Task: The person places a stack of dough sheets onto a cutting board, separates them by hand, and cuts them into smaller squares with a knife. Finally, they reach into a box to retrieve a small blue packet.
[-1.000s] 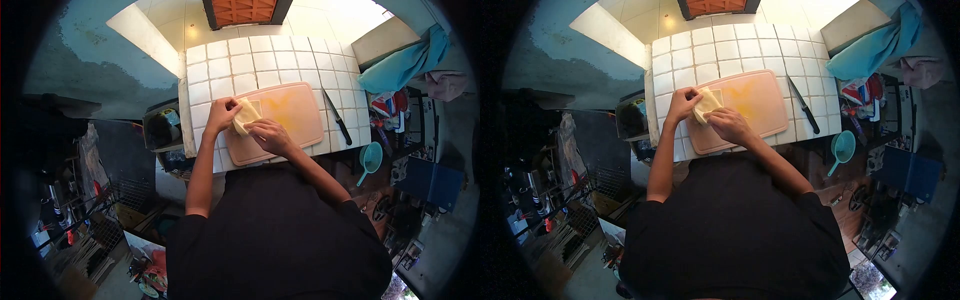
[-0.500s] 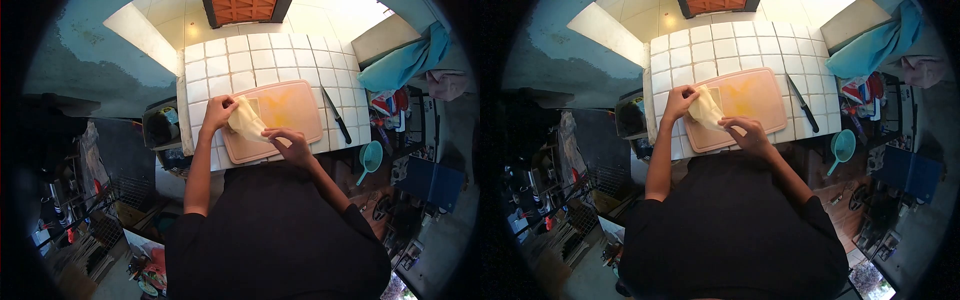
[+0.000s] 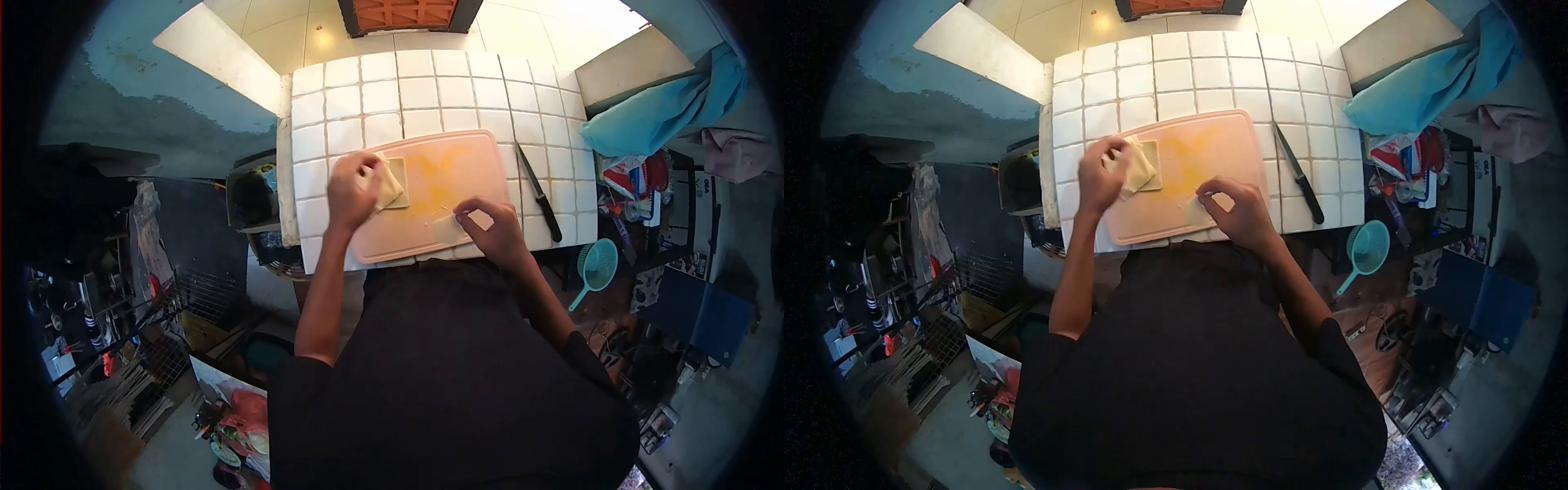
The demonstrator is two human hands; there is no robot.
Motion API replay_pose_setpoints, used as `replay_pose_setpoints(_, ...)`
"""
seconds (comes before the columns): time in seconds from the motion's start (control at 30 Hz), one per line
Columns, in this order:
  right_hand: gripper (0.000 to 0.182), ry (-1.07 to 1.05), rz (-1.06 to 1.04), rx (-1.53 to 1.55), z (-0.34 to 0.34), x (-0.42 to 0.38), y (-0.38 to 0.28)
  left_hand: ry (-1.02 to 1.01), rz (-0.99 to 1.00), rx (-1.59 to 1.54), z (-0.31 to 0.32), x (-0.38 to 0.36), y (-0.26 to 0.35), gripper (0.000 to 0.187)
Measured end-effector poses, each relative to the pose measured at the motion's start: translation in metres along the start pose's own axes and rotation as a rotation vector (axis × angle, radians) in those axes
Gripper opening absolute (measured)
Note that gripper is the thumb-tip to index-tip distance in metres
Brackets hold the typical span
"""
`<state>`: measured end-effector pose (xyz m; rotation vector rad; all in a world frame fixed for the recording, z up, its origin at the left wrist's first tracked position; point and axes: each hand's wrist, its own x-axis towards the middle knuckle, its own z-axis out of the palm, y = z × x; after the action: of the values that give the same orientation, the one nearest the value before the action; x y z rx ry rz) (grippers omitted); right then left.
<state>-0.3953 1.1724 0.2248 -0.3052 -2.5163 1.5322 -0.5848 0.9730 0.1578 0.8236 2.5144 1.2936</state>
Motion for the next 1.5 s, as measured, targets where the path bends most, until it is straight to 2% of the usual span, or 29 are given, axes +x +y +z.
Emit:
replay_pose_setpoints(0.03, 0.007, 0.024, -0.013, -0.015, -0.003, 0.002, 0.001, -0.111, 0.024, -0.240, 0.006, -0.012, 0.015, 0.036)
replay_pose_setpoints(0.1, 0.007, 0.004, 0.015, -0.029, -0.008, 0.005, 0.002, -0.418, 0.071, -0.356, 0.012, -0.036, 0.068, 0.059)
replay_pose_setpoints(0.17, 0.006, -0.018, 0.041, -0.045, -0.014, 0.008, 0.002, -0.507, 0.087, -0.436, 0.039, -0.060, 0.083, 0.074)
replay_pose_setpoints(0.23, 0.006, -0.117, 0.091, -0.018, -0.021, 0.009, 0.002, -0.488, -0.009, -0.468, 0.064, -0.072, 0.100, 0.078)
replay_pose_setpoints(0.3, 0.008, -0.170, 0.089, -0.008, -0.031, 0.008, 0.010, -0.339, -0.098, -0.562, 0.093, -0.083, 0.104, 0.071)
replay_pose_setpoints(0.33, 0.009, -0.231, 0.054, -0.004, -0.038, 0.009, 0.012, -0.303, -0.181, -0.669, 0.101, -0.088, 0.104, 0.055)
replay_pose_setpoints(0.37, 0.010, -0.292, 0.016, 0.002, -0.043, 0.010, 0.015, -0.290, -0.201, -0.679, 0.104, -0.091, 0.103, 0.055)
replay_pose_setpoints(0.4, 0.014, -0.297, 0.120, 0.166, -0.046, 0.008, 0.020, -0.299, -0.269, -0.748, 0.106, -0.092, 0.101, 0.048)
replay_pose_setpoints(0.43, 0.014, -0.319, 0.123, 0.166, -0.050, 0.007, 0.025, -0.306, -0.334, -0.815, 0.110, -0.093, 0.100, 0.041)
replay_pose_setpoints(0.47, 0.017, -0.330, 0.145, 0.161, -0.056, 0.008, 0.031, -0.243, -0.316, -0.882, 0.119, -0.096, 0.096, 0.030)
replay_pose_setpoints(0.5, 0.021, -0.338, 0.163, 0.156, -0.060, 0.011, 0.038, -0.227, -0.324, -0.884, 0.122, -0.098, 0.096, 0.030)
replay_pose_setpoints(0.57, 0.026, -0.375, 0.220, 0.196, -0.063, 0.015, 0.057, -0.181, -0.515, -0.933, 0.126, -0.102, 0.095, 0.020)
replay_pose_setpoints(0.63, 0.028, -0.396, 0.239, 0.289, -0.064, 0.025, 0.070, -0.118, -0.503, -0.917, 0.134, -0.102, 0.094, 0.018)
replay_pose_setpoints(0.7, 0.028, -0.411, 0.263, 0.276, -0.058, 0.042, 0.079, 0.056, -0.496, -0.922, 0.139, -0.095, 0.089, 0.016)
replay_pose_setpoints(0.77, 0.028, -0.405, 0.168, 0.169, -0.048, 0.064, 0.095, 0.123, -0.535, -0.897, 0.144, -0.082, 0.077, 0.016)
replay_pose_setpoints(0.8, 0.028, -0.413, 0.155, 0.164, -0.044, 0.076, 0.099, 0.222, -0.534, -0.803, 0.148, -0.075, 0.067, 0.018)
replay_pose_setpoints(0.87, 0.027, -0.142, -0.124, -0.087, -0.037, 0.091, 0.103, 0.334, -0.530, -0.485, 0.146, -0.062, 0.068, 0.026)
replay_pose_setpoints(0.9, 0.027, -0.147, -0.129, -0.085, -0.042, 0.093, 0.101, 0.341, -0.531, -0.483, 0.139, -0.059, 0.076, 0.026)
replay_pose_setpoints(0.97, 0.026, -0.097, -0.096, -0.117, -0.067, 0.095, 0.094, 0.301, -0.479, 0.179, 0.130, -0.057, 0.090, 0.033)
replay_pose_setpoints(1.0, 0.026, -0.076, -0.093, -0.125, -0.080, 0.089, 0.101, 0.301, -0.483, 0.176, 0.132, -0.060, 0.091, 0.033)
replay_pose_setpoints(1.1, 0.019, -0.044, 0.051, -0.429, -0.119, 0.053, 0.119, 0.312, -0.417, 0.297, 0.137, -0.062, 0.087, 0.036)
replay_pose_setpoints(1.17, 0.026, -0.056, 0.186, -0.586, -0.138, 0.020, 0.131, 0.308, -0.172, 0.300, 0.143, -0.063, 0.083, 0.039)
replay_pose_setpoints(1.2, 0.032, -0.060, 0.259, -0.655, -0.143, 0.003, 0.134, 0.307, -0.176, 0.304, 0.145, -0.061, 0.083, 0.039)
replay_pose_setpoints(1.23, 0.032, -0.062, 0.259, -0.652, -0.143, -0.013, 0.135, 0.288, -0.105, 0.330, 0.148, -0.057, 0.083, 0.044)
replay_pose_setpoints(1.27, 0.037, -0.097, 0.362, -0.694, -0.145, -0.028, 0.135, 0.270, -0.034, 0.352, 0.151, -0.054, 0.084, 0.049)
replay_pose_setpoints(1.37, 0.045, -0.187, 0.537, -0.695, -0.147, -0.057, 0.137, 0.216, -0.011, 0.372, 0.163, -0.051, 0.073, 0.056)
replay_pose_setpoints(1.4, 0.042, -0.115, 0.425, -0.742, -0.142, -0.068, 0.146, 0.218, -0.008, 0.356, 0.166, -0.049, 0.072, 0.056)
replay_pose_setpoints(1.5, 0.038, -0.158, 0.533, -0.707, -0.136, -0.064, 0.134, 0.215, 0.014, 0.413, 0.166, -0.050, 0.067, 0.060)
